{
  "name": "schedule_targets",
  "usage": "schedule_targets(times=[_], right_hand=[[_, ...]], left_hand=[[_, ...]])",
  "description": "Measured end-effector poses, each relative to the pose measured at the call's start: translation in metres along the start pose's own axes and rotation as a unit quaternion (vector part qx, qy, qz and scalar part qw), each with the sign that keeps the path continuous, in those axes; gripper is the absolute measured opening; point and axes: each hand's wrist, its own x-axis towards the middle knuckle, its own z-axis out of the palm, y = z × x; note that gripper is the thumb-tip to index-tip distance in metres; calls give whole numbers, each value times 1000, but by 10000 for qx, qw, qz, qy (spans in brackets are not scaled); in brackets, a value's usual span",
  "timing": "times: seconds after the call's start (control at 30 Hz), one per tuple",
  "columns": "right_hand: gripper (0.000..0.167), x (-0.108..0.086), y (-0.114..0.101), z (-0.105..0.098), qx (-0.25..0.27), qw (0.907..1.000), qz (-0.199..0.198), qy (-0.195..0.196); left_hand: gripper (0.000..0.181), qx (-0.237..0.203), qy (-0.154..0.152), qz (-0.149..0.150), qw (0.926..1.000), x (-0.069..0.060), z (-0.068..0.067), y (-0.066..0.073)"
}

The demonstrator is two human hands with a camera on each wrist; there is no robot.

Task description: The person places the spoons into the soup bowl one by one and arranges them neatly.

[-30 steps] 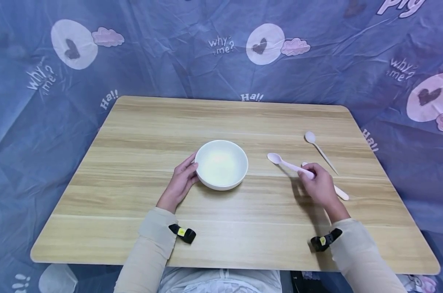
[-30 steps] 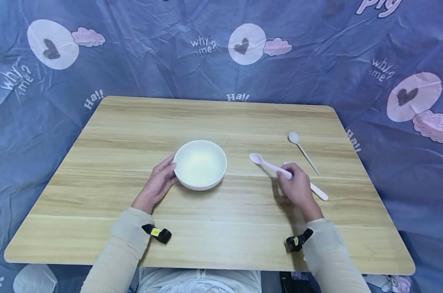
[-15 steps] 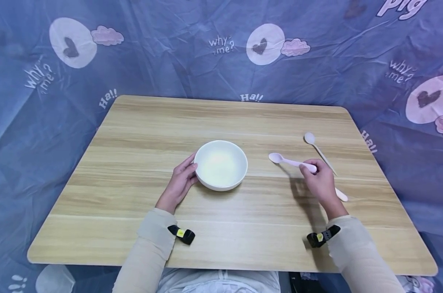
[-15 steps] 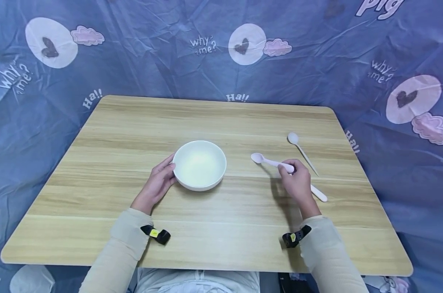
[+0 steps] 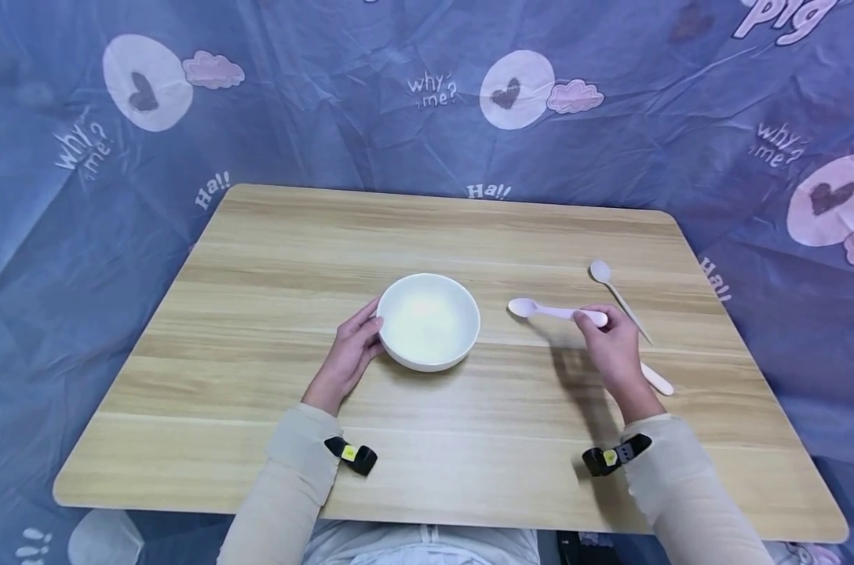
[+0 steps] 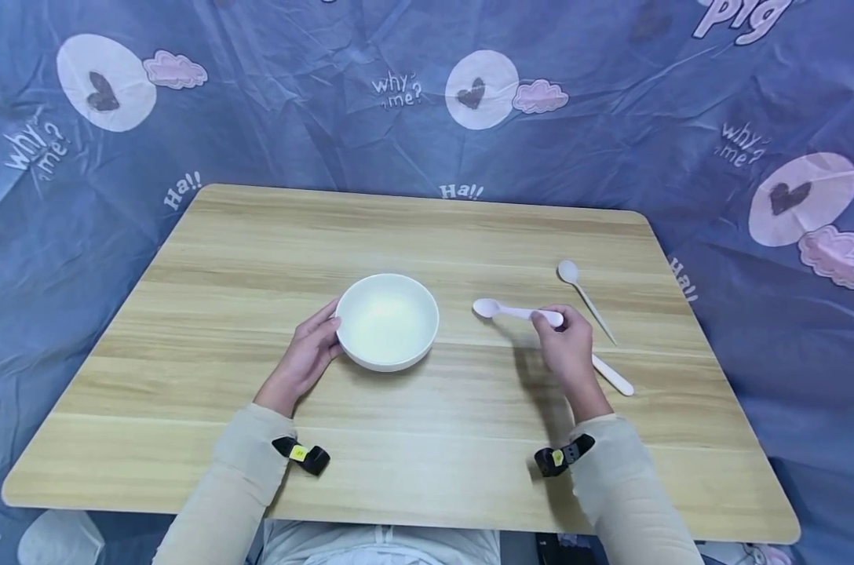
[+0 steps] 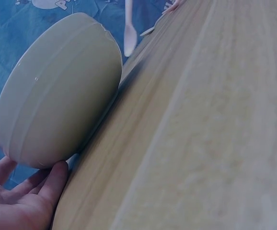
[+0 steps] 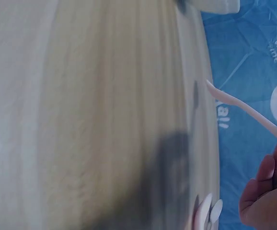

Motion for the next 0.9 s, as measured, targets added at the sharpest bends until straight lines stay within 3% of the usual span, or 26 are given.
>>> schedule_targets(times=[0.2, 0.43, 0.63, 0.9], right_hand=[[4, -6, -12, 5, 583, 9982, 134, -83], [6, -13, -23, 9, 1388, 9898, 215, -249], [7, -18, -30, 13, 1518, 9870, 259, -468], [5, -25, -39, 14, 1743, 9813, -7, -813]], left_hand=[[50, -64, 1, 20, 10000, -1, 0, -1], [50, -66, -27, 73, 9999, 1, 1, -2], [50, -120, -30, 108, 9999, 1, -1, -3], [50, -109, -46, 141, 9998, 1, -1, -4]])
